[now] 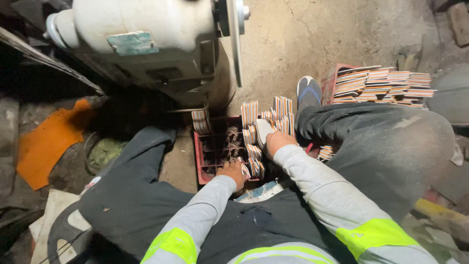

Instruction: The person sits on the floor and repeatedly feeds small shoe insoles into a bench grinder to smooth their edges. They handle the insoles one at a time, rotating them to grind different sides, and place the finished pieces into a red tray.

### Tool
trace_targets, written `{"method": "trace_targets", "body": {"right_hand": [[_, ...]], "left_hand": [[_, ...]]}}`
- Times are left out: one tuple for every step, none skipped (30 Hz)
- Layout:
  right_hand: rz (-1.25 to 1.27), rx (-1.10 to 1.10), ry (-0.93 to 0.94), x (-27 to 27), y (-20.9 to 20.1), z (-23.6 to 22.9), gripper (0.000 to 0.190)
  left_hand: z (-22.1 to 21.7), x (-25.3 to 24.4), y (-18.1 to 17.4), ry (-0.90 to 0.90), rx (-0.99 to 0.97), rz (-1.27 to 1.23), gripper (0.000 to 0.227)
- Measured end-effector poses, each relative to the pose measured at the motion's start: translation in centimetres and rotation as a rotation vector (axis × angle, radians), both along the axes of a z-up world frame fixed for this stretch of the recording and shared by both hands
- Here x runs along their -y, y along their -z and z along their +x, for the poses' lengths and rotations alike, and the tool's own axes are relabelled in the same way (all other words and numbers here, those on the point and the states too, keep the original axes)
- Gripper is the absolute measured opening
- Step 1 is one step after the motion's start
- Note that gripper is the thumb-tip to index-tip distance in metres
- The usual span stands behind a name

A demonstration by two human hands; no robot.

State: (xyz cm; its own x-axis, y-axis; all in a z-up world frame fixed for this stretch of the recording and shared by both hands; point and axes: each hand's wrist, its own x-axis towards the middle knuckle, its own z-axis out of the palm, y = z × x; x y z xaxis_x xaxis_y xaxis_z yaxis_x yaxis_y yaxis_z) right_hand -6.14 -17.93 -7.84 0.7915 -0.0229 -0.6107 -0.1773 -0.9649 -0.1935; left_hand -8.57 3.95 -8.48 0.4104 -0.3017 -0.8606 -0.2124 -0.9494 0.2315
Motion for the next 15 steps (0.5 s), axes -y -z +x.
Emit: {"method": "trace_targets", "body": {"right_hand": [[0.017, -0.012, 0.022, 0.2, -0.5, 0.3, 0.024], [0.038, -0.028, 0.049, 0.5, -1.0, 0.5, 0.030], [0.058, -0.044, 0.075, 0.8, -1.5, 0.9, 0.037], [0.127, -0.020, 0.086, 1.3, -2.1, 1.5, 0.037], [0.195, 0.004, 0.097, 1.9, -2.8, 2.2, 0.038], [0.264, 0.029, 0.106, 2.2, -3.5, 2.7, 0.039], [0.465, 0.000, 0.221, 2.3, -4.4, 3.1, 0.037], [0.660, -0.024, 0.339, 2.7, -5.4, 3.4, 0.035], [0.856, -0.048, 0.456, 2.9, -6.5, 3.7, 0.034], [0.932, -0.049, 0.471, 3.1, -7.6, 4.1, 0.028], [1.007, -0.050, 0.486, 3.1, -8.7, 4.5, 0.023], [1.084, -0.056, 0.499, 3.0, -9.8, 4.7, 0.018], [1.108, -0.059, 0.487, 2.9, -10.9, 4.9, 0.018], [1.130, -0.064, 0.476, 3.1, -12.0, 4.9, 0.018], [1.151, -0.069, 0.466, 3.3, -13.0, 4.9, 0.018]], "left_hand": [[0.3, 0.2, -0.7, -0.026, -0.013, 0.008, 0.096], [0.6, 0.3, -1.5, -0.049, -0.028, 0.020, 0.105], [1.0, 0.5, -2.2, -0.120, 0.022, -0.024, 0.107], [1.5, 0.9, -2.9, -0.190, 0.071, -0.070, 0.109], [2.3, 1.1, -3.6, -0.259, 0.120, -0.115, 0.111], [3.1, 1.2, -4.4, -0.310, 0.160, -0.288, 0.111], [3.9, 1.3, -5.3, -0.359, 0.201, -0.461, 0.110], [4.7, 1.7, -6.2, -0.403, 0.242, -0.642, 0.110], [5.4, 1.8, -7.2, -0.406, 0.259, -0.680, 0.106], [6.0, 1.8, -8.3, -0.408, 0.275, -0.721, 0.102], [6.4, 1.9, -9.4, -0.409, 0.292, -0.763, 0.098], [6.5, 2.0, -10.4, -0.398, 0.315, -0.789, 0.091], [6.6, 2.2, -11.4, -0.386, 0.338, -0.816, 0.084], [6.5, 2.4, -12.3, -0.375, 0.359, -0.843, 0.077], [6.5, 2.7, -13.1, -0.397, 0.329, -0.847, 0.072]]}}
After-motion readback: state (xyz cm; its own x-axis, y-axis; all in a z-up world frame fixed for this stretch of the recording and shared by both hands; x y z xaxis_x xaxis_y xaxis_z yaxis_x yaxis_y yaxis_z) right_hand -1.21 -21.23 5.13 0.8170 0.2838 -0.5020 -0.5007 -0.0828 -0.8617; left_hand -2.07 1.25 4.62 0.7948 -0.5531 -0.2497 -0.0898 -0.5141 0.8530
